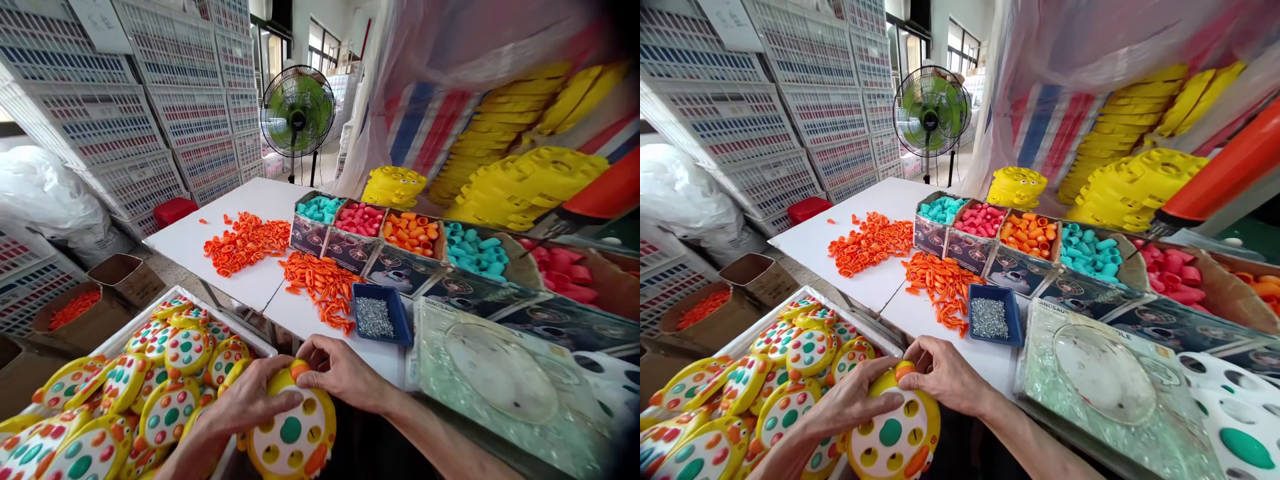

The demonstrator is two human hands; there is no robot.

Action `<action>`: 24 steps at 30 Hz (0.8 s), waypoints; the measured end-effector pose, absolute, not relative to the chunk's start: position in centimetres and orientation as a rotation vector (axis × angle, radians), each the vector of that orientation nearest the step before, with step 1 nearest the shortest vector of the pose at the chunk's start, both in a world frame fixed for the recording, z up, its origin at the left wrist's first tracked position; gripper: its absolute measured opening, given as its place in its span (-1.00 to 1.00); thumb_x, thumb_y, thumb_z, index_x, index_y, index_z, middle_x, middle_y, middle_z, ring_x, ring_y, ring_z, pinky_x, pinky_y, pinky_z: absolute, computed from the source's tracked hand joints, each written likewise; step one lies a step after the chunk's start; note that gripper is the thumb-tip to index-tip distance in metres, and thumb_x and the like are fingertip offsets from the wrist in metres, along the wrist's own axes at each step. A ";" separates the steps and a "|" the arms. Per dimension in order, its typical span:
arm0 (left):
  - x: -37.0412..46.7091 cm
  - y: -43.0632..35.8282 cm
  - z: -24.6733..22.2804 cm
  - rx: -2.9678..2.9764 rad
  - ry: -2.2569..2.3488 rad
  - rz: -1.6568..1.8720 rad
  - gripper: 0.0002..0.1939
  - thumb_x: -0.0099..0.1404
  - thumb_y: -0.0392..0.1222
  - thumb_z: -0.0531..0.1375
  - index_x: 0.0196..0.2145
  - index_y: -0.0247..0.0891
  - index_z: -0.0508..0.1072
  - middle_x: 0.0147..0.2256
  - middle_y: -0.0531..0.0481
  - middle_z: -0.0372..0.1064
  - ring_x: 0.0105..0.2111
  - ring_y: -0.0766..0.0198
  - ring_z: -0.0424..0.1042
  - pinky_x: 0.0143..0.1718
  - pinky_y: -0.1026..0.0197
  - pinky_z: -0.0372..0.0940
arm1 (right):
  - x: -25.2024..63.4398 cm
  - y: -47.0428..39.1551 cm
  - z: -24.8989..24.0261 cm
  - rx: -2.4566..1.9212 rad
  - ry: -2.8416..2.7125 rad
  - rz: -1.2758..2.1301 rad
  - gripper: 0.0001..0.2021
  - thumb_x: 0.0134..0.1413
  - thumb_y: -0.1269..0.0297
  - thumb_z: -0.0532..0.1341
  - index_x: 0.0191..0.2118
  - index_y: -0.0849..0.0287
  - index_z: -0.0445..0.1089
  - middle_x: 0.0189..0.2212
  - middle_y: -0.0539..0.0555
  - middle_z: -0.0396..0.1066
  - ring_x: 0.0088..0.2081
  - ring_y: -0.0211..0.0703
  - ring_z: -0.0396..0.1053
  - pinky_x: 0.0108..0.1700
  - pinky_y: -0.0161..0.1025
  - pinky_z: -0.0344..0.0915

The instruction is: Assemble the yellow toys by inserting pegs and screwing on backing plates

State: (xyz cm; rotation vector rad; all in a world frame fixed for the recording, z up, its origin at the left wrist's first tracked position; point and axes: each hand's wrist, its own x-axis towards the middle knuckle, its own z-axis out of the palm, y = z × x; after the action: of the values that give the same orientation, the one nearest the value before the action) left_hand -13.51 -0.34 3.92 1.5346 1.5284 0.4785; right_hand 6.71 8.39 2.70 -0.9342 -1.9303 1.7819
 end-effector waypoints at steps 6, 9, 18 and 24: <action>-16.1 0.6 4.4 1.181 1.212 0.668 -0.35 0.10 -0.07 0.43 0.14 -0.15 0.44 0.00 -0.09 0.56 -0.02 -0.07 0.51 -0.10 0.12 0.41 | 7.7 9.4 2.4 -0.892 -1.873 1.763 -0.65 0.07 -0.02 0.39 -0.16 0.14 0.54 -0.22 0.07 0.53 -0.22 -0.10 0.44 -0.19 -0.23 0.33; -17.2 0.2 3.2 0.932 1.006 0.885 -0.35 0.03 -0.14 0.49 0.08 -0.18 0.47 0.04 -0.13 0.53 0.02 -0.08 0.50 -0.04 0.07 0.42 | 8.2 9.1 1.5 -0.945 -1.596 1.865 -0.59 0.07 -0.06 0.39 -0.11 0.15 0.49 -0.31 0.05 0.53 -0.26 -0.10 0.45 -0.22 -0.23 0.33; -15.0 -1.3 -0.6 0.474 1.109 1.438 -0.46 0.07 -0.12 0.50 0.00 -0.18 0.50 -0.08 -0.12 0.60 -0.17 0.01 0.60 -0.13 0.11 0.49 | 5.5 4.1 -2.4 -1.004 -0.868 1.885 -0.59 0.03 -0.07 0.41 -0.11 0.10 0.46 -0.14 0.10 0.56 -0.07 0.04 0.50 -0.04 -0.13 0.45; -16.8 -1.3 -0.4 0.563 1.257 1.373 -0.47 0.15 0.01 0.45 0.02 -0.21 0.49 -0.14 -0.14 0.63 -0.19 -0.04 0.62 -0.22 0.13 0.52 | 5.6 4.3 -2.6 -1.189 -1.318 1.498 -0.62 0.14 -0.09 0.32 -0.10 0.10 0.48 -0.08 0.15 0.54 -0.03 0.07 0.51 0.01 -0.12 0.47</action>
State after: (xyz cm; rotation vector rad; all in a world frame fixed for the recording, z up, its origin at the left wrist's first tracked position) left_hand -16.80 -1.26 -0.40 0.5631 1.2572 1.3734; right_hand 5.60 4.28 -2.58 -1.1894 -1.3181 1.4982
